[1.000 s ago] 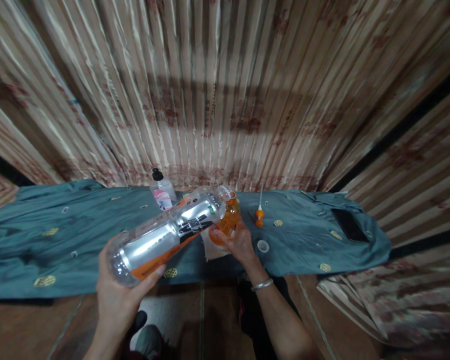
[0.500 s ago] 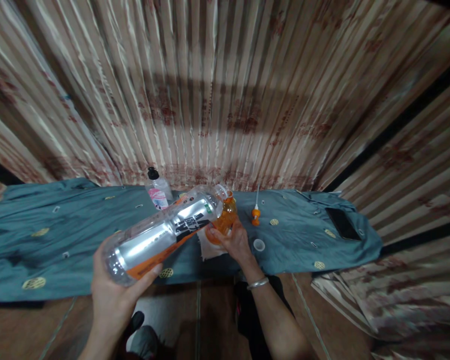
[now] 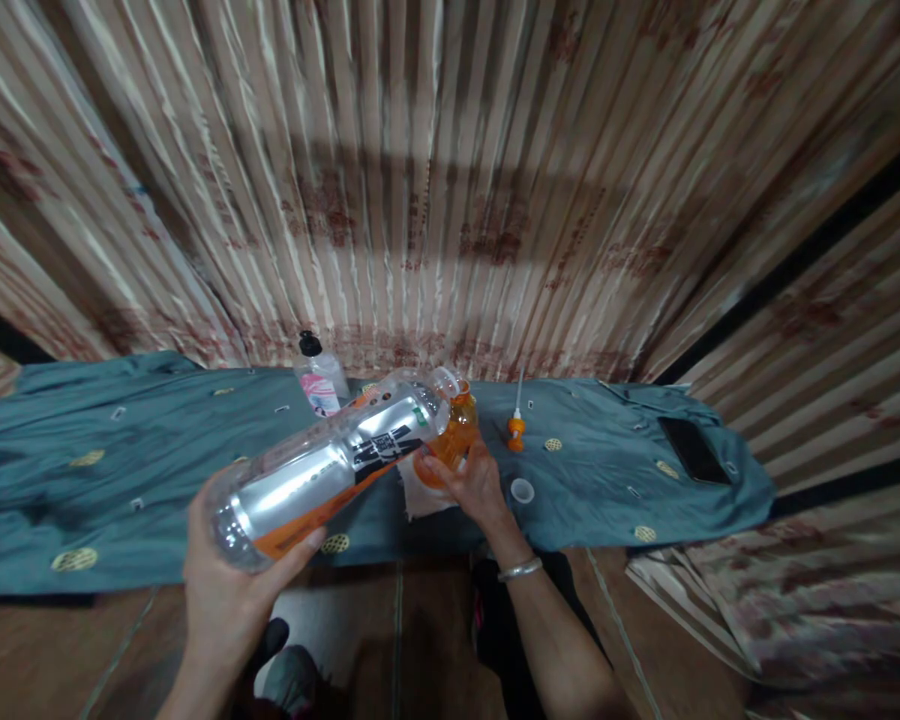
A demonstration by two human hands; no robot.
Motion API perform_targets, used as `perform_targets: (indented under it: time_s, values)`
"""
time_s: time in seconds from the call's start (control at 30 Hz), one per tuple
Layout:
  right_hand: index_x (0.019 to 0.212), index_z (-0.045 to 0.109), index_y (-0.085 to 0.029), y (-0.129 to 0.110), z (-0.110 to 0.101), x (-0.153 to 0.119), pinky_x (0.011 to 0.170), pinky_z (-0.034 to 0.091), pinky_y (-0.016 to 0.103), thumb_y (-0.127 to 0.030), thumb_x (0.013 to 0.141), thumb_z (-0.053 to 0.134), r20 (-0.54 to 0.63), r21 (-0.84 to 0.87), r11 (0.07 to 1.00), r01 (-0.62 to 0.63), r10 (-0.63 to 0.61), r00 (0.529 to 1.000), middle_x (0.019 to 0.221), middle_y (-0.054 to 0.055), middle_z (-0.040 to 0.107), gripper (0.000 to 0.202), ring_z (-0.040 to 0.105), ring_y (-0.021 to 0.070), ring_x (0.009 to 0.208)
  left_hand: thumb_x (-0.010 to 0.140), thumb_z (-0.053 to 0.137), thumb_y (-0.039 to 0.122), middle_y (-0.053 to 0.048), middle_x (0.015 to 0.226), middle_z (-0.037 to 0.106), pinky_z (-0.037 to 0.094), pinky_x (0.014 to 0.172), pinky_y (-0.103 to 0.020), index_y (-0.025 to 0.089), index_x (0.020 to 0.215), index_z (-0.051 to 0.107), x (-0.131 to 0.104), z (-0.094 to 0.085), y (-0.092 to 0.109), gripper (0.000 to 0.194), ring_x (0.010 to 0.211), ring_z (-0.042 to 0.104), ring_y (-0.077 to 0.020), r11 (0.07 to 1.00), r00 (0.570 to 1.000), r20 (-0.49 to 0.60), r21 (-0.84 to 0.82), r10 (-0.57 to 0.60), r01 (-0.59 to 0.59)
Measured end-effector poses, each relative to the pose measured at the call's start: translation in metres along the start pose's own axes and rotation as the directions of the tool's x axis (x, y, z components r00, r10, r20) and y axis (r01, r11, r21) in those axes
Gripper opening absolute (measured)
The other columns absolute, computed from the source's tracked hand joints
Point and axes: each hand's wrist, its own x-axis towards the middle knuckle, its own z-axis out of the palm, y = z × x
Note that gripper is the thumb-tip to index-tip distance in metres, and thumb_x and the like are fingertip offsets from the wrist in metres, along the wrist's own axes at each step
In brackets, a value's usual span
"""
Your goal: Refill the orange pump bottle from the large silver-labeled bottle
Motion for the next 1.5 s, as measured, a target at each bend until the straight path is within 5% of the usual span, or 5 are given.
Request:
perform_targets:
  time_s: [0.47,0.9,1.27,1.5]
  values:
    - [0.132,0.065,-0.016,-0.002,-0.005,-0.001,0.098,0.065,0.049,-0.051,0.084,0.085,0.031,0.040,0.999,-0.017,0.016,0.999,0.121,0.017,0.081,0.062,0.080,0.0343,0.111,0.046,0.099,0.057,-0.014,0.133,0.073,0.060,0.104,-0.054,0.023,0.136,0.066,-0.003,-0.001,0.001,0.102,0.120,0.071,-0.0397,1.000,1.000,0.010,-0.008,-0.025,0.025]
    - [0.130,0.065,-0.019,-0.006,-0.008,0.001,0.100,0.064,0.047,-0.049,0.082,0.087,0.055,0.067,0.997,-0.046,0.043,0.998,0.121,0.015,0.081,0.060,0.079,0.0331,0.112,0.037,0.096,0.065,-0.018,0.129,0.073,0.058,0.105,-0.063,0.019,0.127,0.067,-0.003,0.007,0.034,0.106,0.118,0.071,-0.0433,0.992,0.992,-0.051,-0.045,-0.116,0.114]
    - [0.125,0.067,-0.020,-0.012,-0.010,0.000,0.097,0.066,0.048,-0.046,0.081,0.087,0.053,0.073,0.995,-0.074,0.070,0.996,0.118,0.014,0.081,0.055,0.079,0.0337,0.109,0.053,0.098,0.058,-0.013,0.134,0.070,0.064,0.097,-0.049,0.023,0.139,0.066,-0.004,0.001,0.001,0.098,0.116,0.073,-0.0362,0.998,0.999,-0.003,-0.026,0.054,-0.054]
    - [0.128,0.067,-0.017,-0.006,-0.006,-0.001,0.099,0.065,0.047,-0.051,0.082,0.087,0.025,0.014,0.998,-0.068,0.068,0.997,0.118,0.016,0.081,0.061,0.079,0.0345,0.111,0.055,0.099,0.057,-0.012,0.134,0.072,0.062,0.103,-0.049,0.024,0.141,0.065,-0.006,0.003,0.004,0.098,0.118,0.074,-0.0355,0.997,0.998,0.000,-0.039,0.061,-0.061]
